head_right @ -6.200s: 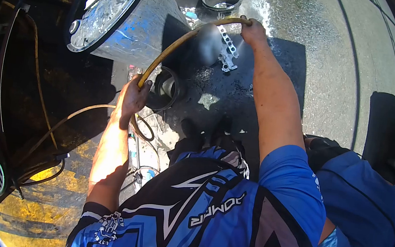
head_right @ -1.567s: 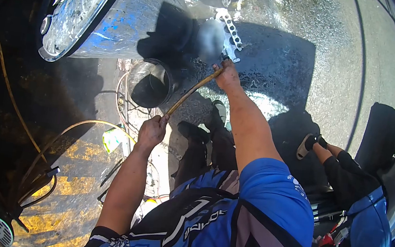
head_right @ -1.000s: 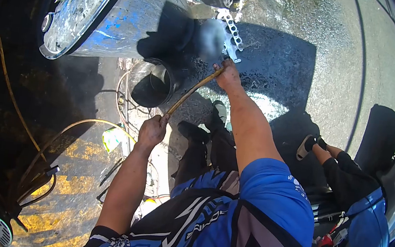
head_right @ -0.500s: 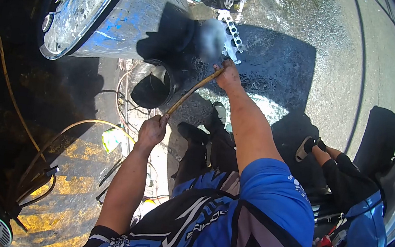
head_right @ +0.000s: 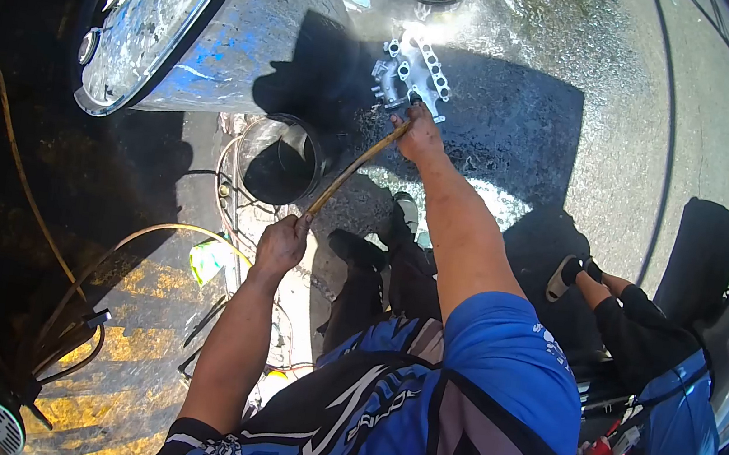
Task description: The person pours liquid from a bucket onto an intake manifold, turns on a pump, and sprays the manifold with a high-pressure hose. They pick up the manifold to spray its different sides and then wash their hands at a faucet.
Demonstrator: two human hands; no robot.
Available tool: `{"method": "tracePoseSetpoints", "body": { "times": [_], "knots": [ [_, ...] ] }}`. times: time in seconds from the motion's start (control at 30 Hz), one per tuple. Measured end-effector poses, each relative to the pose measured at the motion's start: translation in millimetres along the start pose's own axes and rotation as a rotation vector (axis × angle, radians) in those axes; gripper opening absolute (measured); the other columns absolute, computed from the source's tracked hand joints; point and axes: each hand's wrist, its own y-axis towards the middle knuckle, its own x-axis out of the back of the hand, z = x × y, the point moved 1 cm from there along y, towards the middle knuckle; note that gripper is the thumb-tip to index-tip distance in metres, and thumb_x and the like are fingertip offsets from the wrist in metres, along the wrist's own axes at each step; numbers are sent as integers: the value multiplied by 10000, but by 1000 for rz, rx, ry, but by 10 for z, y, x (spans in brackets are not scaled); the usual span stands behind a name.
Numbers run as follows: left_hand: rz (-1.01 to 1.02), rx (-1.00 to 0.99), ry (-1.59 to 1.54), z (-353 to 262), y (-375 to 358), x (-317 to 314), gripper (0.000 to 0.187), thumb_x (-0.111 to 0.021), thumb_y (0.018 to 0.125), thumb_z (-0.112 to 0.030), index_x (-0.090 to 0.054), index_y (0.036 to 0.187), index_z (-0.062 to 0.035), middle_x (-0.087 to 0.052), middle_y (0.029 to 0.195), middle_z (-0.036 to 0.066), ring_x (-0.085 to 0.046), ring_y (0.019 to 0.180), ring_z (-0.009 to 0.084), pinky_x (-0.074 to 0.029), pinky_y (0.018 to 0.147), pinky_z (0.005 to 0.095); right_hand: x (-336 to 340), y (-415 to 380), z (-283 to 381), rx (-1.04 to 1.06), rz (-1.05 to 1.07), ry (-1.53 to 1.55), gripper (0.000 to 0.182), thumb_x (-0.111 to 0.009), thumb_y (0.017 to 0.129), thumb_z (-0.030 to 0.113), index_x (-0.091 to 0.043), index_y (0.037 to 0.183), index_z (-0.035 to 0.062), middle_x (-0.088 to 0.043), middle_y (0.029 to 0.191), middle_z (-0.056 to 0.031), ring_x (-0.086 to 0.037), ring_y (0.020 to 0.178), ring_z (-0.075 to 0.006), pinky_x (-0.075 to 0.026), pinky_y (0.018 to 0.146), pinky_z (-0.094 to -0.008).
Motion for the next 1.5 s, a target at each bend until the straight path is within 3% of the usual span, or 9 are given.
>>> {"method": "tracePoseSetpoints", "body": {
  "times": [0.23, 0.43, 0.93, 1.03, 1.13, 1.5],
  "knots": [
    [-110, -80, -61, 12, 80, 22, 547, -408, 1030, -477, -607, 873, 8, -637, 796, 301, -609, 803, 509, -467, 709, 549, -23, 268, 43, -28, 55, 7, 444, -598, 959, 343, -581, 1211, -21, -610, 1148, -210, -578, 1091, -389, -474, 932, -439],
    [-102, -60, -81, -30, 115, 67, 537, -413, 1030, -471, -597, 859, 4, -631, 788, 302, -606, 801, 511, -463, 703, 551, 124, 313, 137, -82, 140, 71, 477, -592, 960, 365, -573, 1230, -28, -604, 1184, -218, -567, 1133, -378, -464, 966, -429],
    [-99, -40, -77, -6, 182, 65, 570, -410, 1025, -501, -608, 858, 7, -637, 800, 287, -602, 809, 504, -465, 710, 535, 123, 377, 165, -54, 110, 57, 443, -617, 943, 340, -598, 1171, -39, -611, 1154, -242, -573, 1104, -414, -476, 943, -442],
    [-100, -50, -48, -18, 186, 79, 500, -428, 1022, -450, -641, 910, -11, -658, 793, 290, -640, 789, 490, -502, 716, 552, 106, 372, 159, -53, 76, 79, 458, -618, 941, 345, -594, 1188, -40, -607, 1185, -241, -570, 1124, -408, -477, 953, -433],
    [-108, -46, -85, -34, 180, 86, 571, -408, 1026, -499, -606, 857, 9, -632, 791, 293, -603, 808, 506, -461, 706, 542, 118, 388, 182, -40, 75, 14, 463, -626, 936, 341, -592, 1200, -38, -604, 1215, -239, -568, 1144, -402, -476, 962, -426],
    [-117, -62, -93, -9, 213, 78, 567, -403, 1027, -498, -617, 873, 5, -634, 794, 295, -604, 811, 507, -460, 704, 543, 99, 417, 157, -44, 85, 41, 472, -637, 936, 340, -596, 1217, -37, -605, 1226, -243, -565, 1164, -396, -467, 983, -421]
  ]
}}
